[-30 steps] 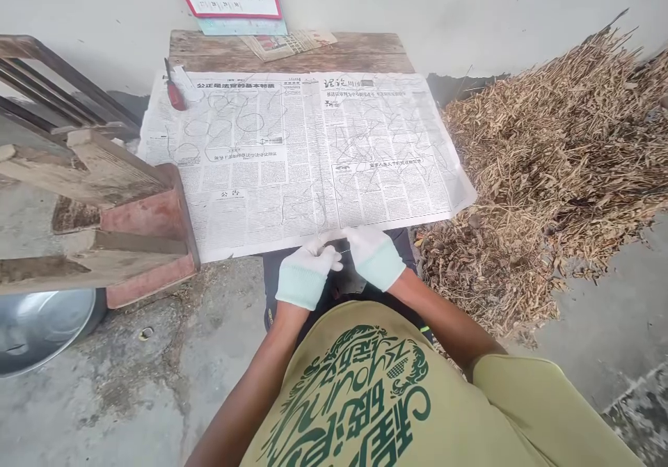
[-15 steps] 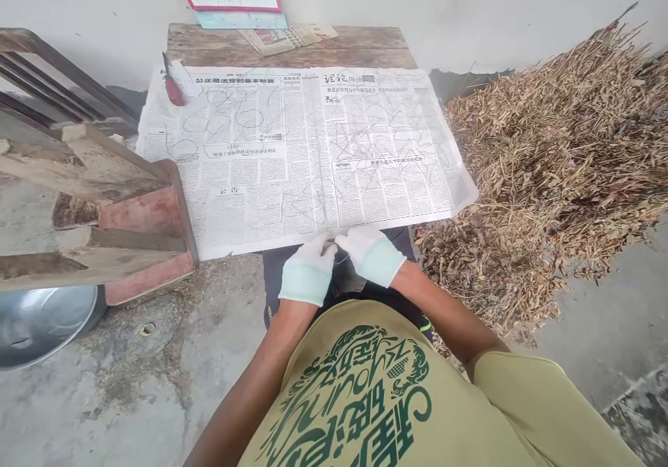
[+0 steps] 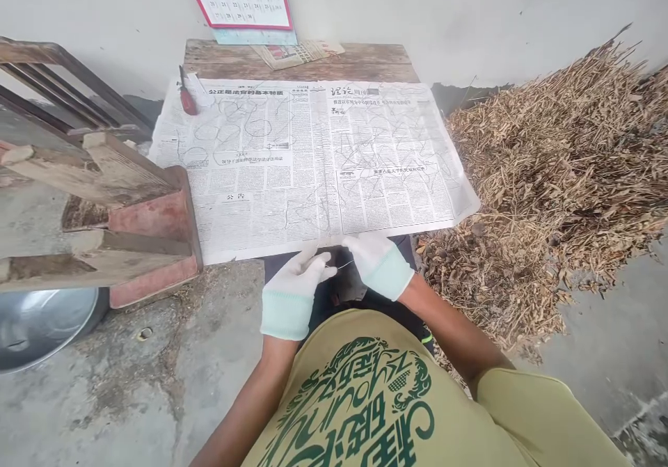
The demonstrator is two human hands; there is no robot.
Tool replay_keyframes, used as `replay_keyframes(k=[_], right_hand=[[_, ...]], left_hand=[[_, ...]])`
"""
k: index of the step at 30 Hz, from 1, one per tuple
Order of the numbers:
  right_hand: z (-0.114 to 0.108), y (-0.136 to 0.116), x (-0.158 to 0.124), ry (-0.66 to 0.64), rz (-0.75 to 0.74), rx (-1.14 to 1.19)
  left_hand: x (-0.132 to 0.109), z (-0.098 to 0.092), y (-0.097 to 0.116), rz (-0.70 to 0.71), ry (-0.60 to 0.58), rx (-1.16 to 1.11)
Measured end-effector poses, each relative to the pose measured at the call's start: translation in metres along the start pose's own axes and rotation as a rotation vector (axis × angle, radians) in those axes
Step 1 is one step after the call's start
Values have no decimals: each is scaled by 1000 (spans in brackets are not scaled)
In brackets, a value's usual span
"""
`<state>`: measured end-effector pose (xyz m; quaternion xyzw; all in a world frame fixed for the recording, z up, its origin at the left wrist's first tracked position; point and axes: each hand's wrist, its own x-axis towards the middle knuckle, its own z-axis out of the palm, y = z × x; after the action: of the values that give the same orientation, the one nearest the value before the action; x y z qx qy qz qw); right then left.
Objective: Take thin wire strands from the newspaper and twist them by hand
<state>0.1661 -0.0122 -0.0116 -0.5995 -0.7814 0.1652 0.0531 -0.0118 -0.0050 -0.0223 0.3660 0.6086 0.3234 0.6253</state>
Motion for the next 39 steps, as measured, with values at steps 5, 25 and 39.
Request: replay_keyframes(k=[5,25,39], right_hand=[[3,-9,1,-62,-71,-73],[15,4,4,2,-93,152],[9,-6,5,90,137,955]], left_hand=[[3,7,-6,-3,3,151],[11,2,-15,35,-158,594],[10,-13,-31,200,-369,550]])
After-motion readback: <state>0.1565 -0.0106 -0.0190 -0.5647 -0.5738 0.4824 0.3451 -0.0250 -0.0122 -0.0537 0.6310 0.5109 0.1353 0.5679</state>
